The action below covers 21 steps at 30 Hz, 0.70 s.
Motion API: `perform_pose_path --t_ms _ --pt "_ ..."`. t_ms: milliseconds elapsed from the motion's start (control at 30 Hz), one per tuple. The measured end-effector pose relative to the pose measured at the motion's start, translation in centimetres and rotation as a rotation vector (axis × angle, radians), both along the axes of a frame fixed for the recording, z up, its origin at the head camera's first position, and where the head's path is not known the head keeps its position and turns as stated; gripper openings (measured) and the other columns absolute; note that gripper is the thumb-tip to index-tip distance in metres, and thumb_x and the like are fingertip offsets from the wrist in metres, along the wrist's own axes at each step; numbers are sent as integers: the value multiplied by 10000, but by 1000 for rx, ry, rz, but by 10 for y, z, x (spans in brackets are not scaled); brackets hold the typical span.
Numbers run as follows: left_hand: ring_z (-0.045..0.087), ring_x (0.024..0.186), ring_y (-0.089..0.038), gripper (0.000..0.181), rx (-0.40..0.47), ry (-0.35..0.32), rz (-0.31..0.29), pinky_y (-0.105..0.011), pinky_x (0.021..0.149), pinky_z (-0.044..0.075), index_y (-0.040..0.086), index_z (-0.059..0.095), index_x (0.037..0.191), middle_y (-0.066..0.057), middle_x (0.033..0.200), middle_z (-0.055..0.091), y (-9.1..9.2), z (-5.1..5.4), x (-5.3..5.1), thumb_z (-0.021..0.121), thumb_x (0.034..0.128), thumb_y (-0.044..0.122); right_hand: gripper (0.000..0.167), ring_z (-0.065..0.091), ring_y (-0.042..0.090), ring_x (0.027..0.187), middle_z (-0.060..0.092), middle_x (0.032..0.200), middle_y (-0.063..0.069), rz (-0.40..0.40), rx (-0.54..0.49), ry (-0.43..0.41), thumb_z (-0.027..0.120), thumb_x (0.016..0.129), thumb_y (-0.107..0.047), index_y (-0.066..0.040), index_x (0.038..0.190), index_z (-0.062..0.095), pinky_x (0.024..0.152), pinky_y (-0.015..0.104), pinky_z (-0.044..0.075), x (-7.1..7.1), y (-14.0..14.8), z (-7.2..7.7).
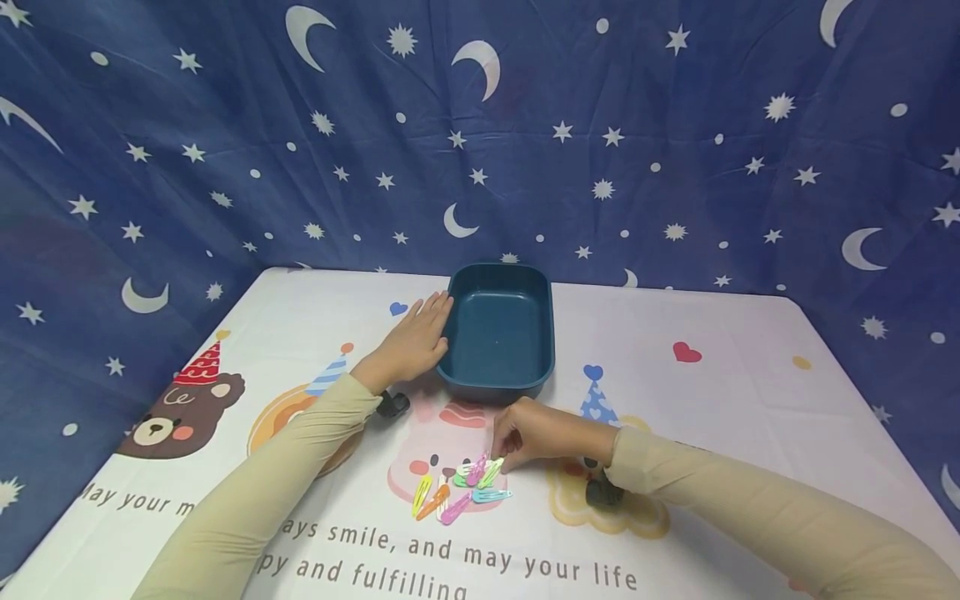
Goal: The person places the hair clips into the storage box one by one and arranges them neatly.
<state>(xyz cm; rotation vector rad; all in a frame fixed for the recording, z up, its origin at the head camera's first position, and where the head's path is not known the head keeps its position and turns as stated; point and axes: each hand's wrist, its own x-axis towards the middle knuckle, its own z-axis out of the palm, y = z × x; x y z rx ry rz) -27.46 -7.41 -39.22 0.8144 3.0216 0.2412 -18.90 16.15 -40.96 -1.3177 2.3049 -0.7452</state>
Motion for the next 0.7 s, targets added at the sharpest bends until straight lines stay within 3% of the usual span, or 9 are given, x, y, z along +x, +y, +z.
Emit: perform_pose_path --t_ms 700 --pt "34 1482 -251 636 -2 -2 5 -397 1212 26 -25 111 1493 -157 1584 94 0 -1 -2 349 954 216 150 497 -36 683 639 812 -85 16 20 -6 773 753 -237 -165 880 739 602 133 467 -1 3 0"
